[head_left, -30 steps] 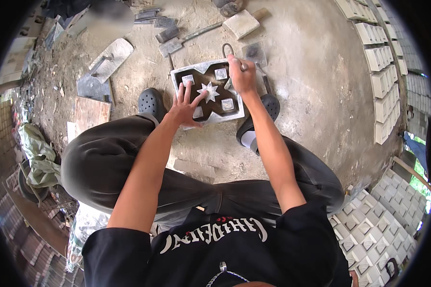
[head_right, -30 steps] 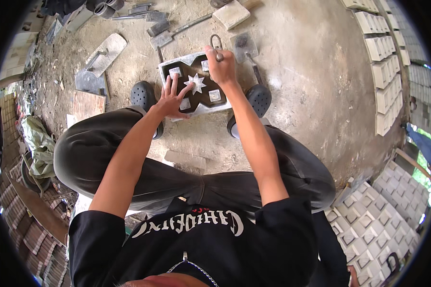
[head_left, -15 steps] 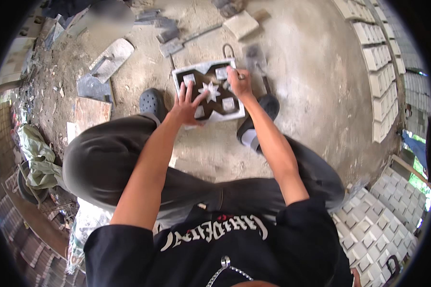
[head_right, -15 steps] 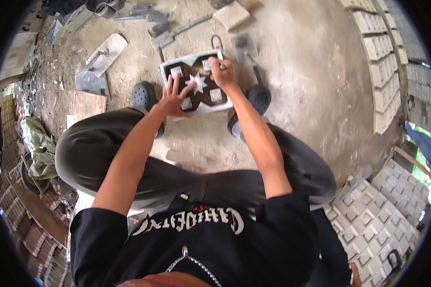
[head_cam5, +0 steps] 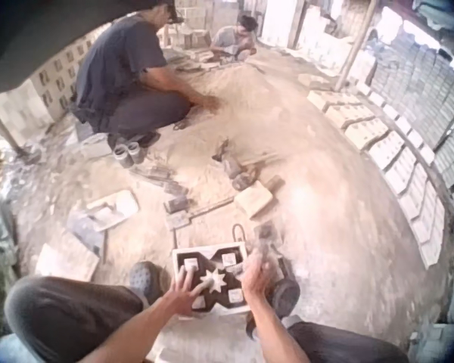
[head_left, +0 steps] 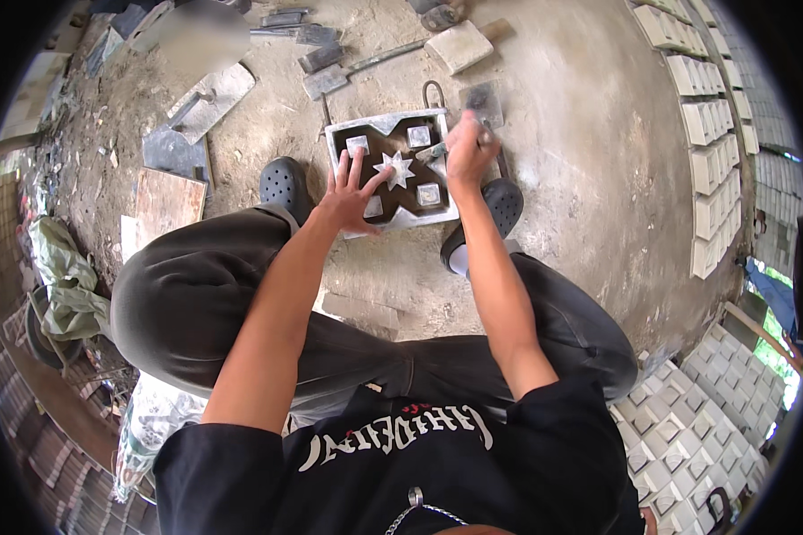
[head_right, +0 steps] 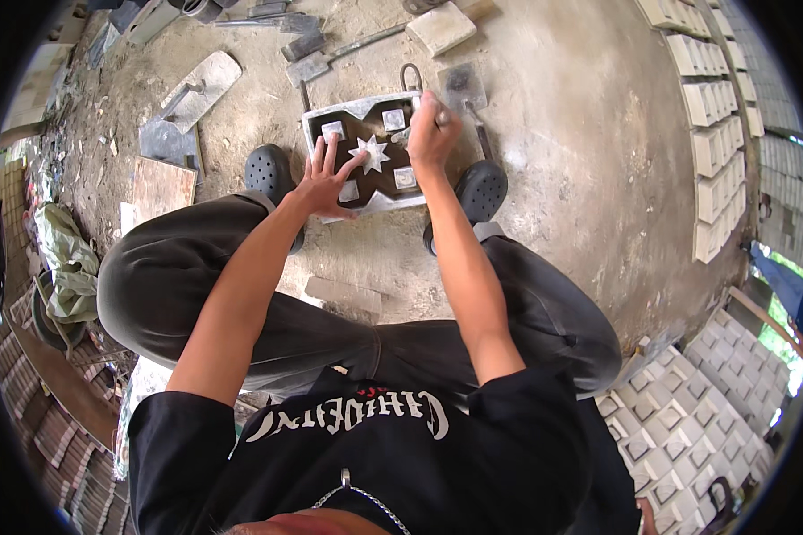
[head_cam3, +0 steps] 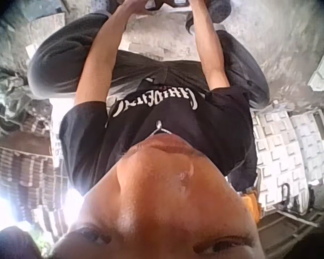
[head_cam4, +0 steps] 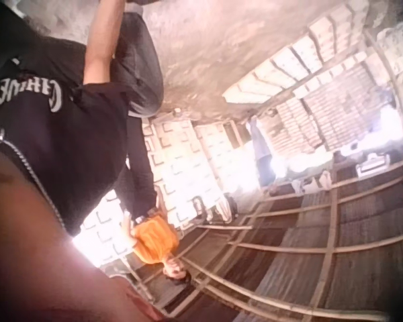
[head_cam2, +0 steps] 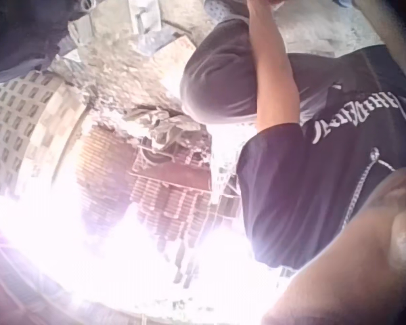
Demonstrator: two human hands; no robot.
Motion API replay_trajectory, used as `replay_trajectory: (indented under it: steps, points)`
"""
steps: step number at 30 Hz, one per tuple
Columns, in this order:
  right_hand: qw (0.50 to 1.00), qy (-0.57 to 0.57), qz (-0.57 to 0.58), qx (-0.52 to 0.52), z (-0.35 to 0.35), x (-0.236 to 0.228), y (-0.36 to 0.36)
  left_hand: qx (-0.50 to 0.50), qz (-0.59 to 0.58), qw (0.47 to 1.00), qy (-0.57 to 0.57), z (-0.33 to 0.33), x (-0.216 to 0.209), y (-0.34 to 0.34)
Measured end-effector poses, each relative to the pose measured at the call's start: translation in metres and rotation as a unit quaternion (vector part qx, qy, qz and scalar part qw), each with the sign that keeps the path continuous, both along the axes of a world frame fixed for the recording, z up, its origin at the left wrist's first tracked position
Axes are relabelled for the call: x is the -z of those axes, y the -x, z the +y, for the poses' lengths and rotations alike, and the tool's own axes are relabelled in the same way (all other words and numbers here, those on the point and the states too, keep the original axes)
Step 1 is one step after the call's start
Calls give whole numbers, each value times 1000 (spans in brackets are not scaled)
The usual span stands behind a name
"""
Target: The person cleans a decorative mold with a small tool and then scoops building material into it using a trowel.
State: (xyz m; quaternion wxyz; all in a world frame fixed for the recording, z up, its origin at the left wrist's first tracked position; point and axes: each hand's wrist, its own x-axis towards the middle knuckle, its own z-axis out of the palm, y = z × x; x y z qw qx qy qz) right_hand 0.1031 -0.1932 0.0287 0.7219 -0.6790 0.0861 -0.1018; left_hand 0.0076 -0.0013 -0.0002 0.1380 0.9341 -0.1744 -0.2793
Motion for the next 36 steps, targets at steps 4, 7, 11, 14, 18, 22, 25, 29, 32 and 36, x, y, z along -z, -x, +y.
replay_trajectory:
  steps: [4, 7, 11, 14, 18, 22, 25, 29, 32, 36]
  points:
    - [994, 108, 26, -19, 3, 4, -3, 2, 6, 1000, -1, 1, 4, -1]
    - [991, 109, 79, -25, 7, 5, -9, -1, 0, 1000, -5, 2, 4, 2]
    - [993, 97, 28, 61, 9, 12, -3, -67, -118, 991, 19, -5, -5, 10]
    - [985, 157, 43, -54, 7, 21, 2, -113, -191, 975, 25, -22, -14, -4]
    - [987, -9, 9, -158, -3, 26, -5, 4, -192, 981, -9, -35, -22, -58]
    - [967, 29, 93, -234, -13, 18, -15, 108, -131, 983, -66, -33, -22, -94]
    - [985, -14, 46, -168, -12, 9, -8, 100, -117, 988, -36, -28, -19, -97]
    - [998, -29, -16, -56, -3, 2, 17, 117, -117, 986, -20, -24, -16, -100]
    - [996, 25, -47, -77, 1, 2, 18, 127, -90, 987, -31, -25, -17, -104]
    - [992, 43, 33, -110, -3, 3, 6, 122, -63, 989, -53, -28, -21, -106]
